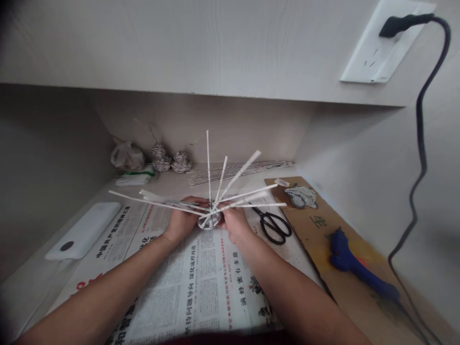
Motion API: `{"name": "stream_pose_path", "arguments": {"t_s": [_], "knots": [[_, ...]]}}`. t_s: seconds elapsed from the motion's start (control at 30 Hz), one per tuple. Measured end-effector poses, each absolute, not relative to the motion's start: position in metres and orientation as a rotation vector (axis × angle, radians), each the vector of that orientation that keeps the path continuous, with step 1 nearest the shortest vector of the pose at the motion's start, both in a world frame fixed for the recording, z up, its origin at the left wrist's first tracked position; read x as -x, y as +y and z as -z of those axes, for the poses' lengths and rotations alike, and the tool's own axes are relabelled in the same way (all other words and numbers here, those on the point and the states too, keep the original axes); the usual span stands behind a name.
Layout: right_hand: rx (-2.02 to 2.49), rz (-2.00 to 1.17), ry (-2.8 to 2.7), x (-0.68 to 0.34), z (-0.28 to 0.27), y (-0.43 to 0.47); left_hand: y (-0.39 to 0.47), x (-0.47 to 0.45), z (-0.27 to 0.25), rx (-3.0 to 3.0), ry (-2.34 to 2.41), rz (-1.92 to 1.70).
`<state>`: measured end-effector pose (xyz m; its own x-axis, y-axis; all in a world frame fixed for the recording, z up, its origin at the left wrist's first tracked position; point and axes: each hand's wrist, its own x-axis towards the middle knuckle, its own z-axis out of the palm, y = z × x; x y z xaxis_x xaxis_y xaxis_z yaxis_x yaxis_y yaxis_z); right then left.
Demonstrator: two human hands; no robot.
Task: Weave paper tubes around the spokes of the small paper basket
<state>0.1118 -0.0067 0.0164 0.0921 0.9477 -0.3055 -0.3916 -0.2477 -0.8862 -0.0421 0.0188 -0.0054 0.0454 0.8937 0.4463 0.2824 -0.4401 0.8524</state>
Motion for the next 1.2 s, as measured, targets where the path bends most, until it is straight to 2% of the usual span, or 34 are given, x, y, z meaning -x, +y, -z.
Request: {"name": "stream_pose_path", "arguments": {"t_s": [0.37, 0.8, 1.0, 1.2], "knots": [[1.205, -1.249, -0.895, -0.112, -0.006, -0.004, 0.019, 0.039, 0.004, -1.273, 1.094, -1.199], [1.255, -1.26, -0.818, -0.11, -0.01, -0.006, 0.013, 0.037, -0.009, -1.393, 1.106, -1.23], [1.382, -1.187, -0.834, -0.121, 0.004, 0.006, 0.02, 0.042, -0.005, -1.118, 1.19, -1.141], [1.234, -1.191, -0.857, -0.13, 0.0, 0.01, 0.024, 0.062, -0.021, -1.017, 0.859, -0.95]]}}
